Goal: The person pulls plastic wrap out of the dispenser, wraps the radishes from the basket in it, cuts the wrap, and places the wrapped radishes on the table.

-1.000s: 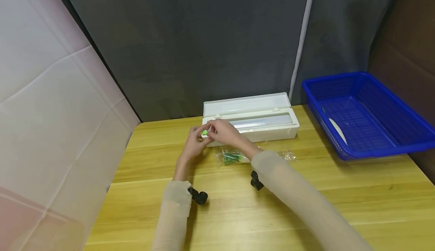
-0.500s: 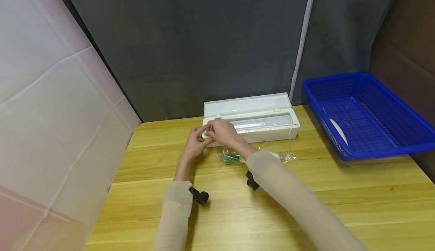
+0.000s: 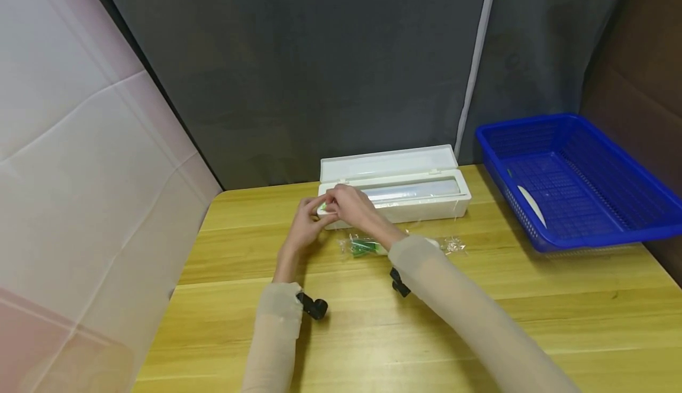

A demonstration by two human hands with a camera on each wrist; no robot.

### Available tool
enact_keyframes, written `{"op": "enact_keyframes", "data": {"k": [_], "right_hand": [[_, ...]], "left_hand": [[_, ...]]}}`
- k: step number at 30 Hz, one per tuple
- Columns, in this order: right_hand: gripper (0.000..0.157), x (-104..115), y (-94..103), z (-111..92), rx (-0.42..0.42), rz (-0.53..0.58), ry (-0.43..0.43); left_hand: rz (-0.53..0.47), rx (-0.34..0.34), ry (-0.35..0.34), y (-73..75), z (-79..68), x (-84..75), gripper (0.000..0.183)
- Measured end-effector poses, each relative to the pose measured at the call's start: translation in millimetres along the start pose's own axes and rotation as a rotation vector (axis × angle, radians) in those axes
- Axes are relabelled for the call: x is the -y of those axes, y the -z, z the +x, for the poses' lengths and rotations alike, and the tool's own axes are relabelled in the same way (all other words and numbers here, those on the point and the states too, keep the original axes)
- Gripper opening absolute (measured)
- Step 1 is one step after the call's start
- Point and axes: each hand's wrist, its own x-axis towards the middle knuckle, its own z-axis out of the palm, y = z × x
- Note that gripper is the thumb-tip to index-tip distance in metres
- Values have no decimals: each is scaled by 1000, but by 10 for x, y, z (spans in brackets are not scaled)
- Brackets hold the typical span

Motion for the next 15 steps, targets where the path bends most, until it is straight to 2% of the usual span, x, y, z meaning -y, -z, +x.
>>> {"op": "enact_keyframes", "data": {"k": [7, 15], "right_hand": [[11, 19, 14, 7, 19, -66, 38], [13, 29, 14, -3, 20, -69, 17]], "left_hand": [[2, -2, -5, 11, -6, -13, 60], [2, -4, -17, 8, 1, 0, 59]]}}
